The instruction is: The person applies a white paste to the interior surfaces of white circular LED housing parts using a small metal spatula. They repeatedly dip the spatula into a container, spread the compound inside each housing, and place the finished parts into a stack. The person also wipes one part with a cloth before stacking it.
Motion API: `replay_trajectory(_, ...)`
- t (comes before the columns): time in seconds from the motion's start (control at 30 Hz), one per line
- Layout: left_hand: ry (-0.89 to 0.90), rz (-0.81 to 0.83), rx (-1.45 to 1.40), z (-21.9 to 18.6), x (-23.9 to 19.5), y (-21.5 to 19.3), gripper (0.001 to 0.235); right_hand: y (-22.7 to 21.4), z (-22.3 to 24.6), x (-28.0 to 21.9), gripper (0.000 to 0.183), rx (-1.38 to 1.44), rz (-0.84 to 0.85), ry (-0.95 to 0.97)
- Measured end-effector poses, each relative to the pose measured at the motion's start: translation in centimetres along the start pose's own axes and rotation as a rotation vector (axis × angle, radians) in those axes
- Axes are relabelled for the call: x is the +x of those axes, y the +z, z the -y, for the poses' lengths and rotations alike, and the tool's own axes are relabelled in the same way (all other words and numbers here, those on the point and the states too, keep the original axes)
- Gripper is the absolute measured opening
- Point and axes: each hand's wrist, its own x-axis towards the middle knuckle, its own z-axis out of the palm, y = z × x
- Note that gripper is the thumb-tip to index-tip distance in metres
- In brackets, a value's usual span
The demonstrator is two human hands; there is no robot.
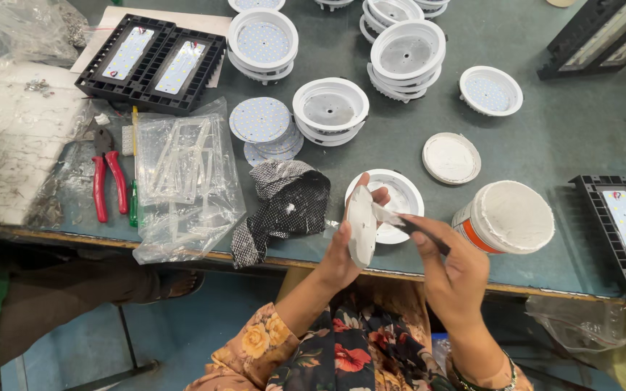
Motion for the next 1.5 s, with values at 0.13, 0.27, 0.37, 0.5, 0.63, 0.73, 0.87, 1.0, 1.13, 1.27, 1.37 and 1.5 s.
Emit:
replay_trajectory(0.13,0.012,-0.001,-0.043,0.5,0.2,-0.5,0.109,0.6,0.9,0.2,0.022,-0.066,0.067,-0.085)
replay_trajectory(0.27,0.010,-0.049,-0.040,0.9,0.2,-1.0,0.109,1.2,1.3,-0.1,0.029,-0.055,0.146,-0.183)
replay_trajectory(0.37,0.017,-0.096,-0.064,1.2,0.4,-1.4,0.109,1.2,1.3,-0.6,0.033,-0.075,0.162,-0.255)
replay_trajectory(0.5,0.057,-0.159,-0.081,1.9,0.6,-1.6,0.108,0.7,1.2,-1.9,0.037,-0.077,0.189,-0.242)
replay_trajectory(0.63,0.079,-0.240,-0.097,2.3,0.7,-1.6,0.104,0.2,0.9,-3.0,0.036,-0.090,0.178,-0.322)
replay_trajectory(0.73,0.068,-0.281,-0.181,2.2,1.1,-1.5,0.101,-0.4,0.8,-3.5,0.036,-0.099,0.153,-0.327)
replay_trajectory(0.87,0.063,-0.199,-0.275,1.9,0.9,-1.2,0.099,-0.8,0.2,-3.2,0.034,-0.130,0.100,-0.246)
replay_trajectory(1.0,0.107,-0.174,-0.226,2.0,0.5,-0.7,0.099,-0.5,-0.3,-3.1,0.034,-0.143,0.113,-0.315)
replay_trajectory(1.13,0.150,-0.296,-0.243,1.9,0.7,-0.9,0.098,-0.3,-0.3,-4.1,0.035,-0.130,0.126,-0.328)
replay_trajectory(1.27,0.119,-0.286,-0.381,2.0,1.2,-1.5,0.094,-0.8,-1.0,-4.9,0.031,-0.111,0.072,-0.246)
replay_trajectory(1.37,0.006,-0.113,-0.588,1.4,1.6,-2.5,0.091,-2.0,-2.6,-5.3,0.020,-0.085,-0.043,-0.071)
replay_trajectory(1.5,-0.098,0.006,-0.365,1.0,4.8,-4.4,0.090,-3.4,-6.1,-6.4,0.021,0.095,-0.192,0.204)
